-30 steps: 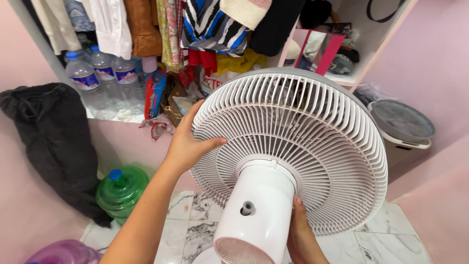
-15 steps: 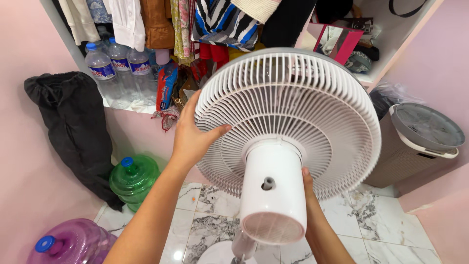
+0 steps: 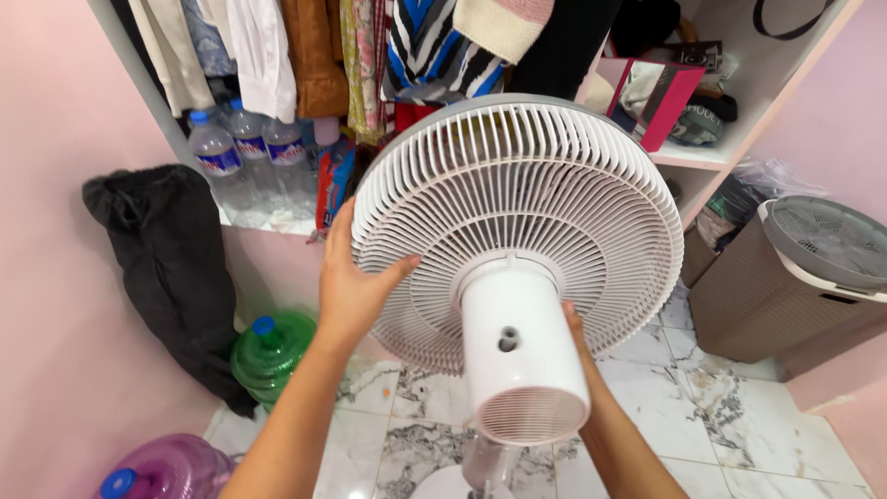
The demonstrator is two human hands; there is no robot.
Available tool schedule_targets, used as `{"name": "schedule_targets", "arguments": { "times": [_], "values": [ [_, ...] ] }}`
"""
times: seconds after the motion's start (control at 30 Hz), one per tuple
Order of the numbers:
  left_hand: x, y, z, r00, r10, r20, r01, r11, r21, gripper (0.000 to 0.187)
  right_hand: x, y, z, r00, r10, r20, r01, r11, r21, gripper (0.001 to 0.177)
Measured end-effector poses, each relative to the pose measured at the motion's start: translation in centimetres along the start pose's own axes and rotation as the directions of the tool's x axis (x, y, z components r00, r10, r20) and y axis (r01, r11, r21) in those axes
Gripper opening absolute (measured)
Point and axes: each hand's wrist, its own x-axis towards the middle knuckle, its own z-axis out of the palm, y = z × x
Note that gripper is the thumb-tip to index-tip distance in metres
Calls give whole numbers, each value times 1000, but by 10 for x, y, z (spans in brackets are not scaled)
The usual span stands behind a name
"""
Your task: The person assembles a standing fan by attaching the rear grille, then uses a screwdriver to tighten the screws securing the front grille. The fan is positioned on the floor in a bedroom.
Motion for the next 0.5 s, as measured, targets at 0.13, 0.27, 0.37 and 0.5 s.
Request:
{"name": "schedule_targets", "arguments": {
  "times": [0.13, 0.27, 0.37, 0.5],
  "values": [
    [-1, -4, 11, 999, 9, -34, -5, 993, 114, 108, 15, -12, -9, 1000, -25, 20, 24, 1000, 16, 100],
    [-11, 5, 31, 997, 30, -69, -20, 989, 150, 109, 27, -23, -29, 997, -49, 55, 47, 998, 31, 99],
    [-21, 18, 51, 993, 65, -98, -45, 980, 196, 110, 35, -35, -47, 992, -63, 108, 62, 998, 16, 99],
    [-35, 38, 80, 989, 9, -145, 20, 980, 199, 109, 33, -37, -85, 984, -35, 175, 41, 999, -30, 98]
  ]
}}
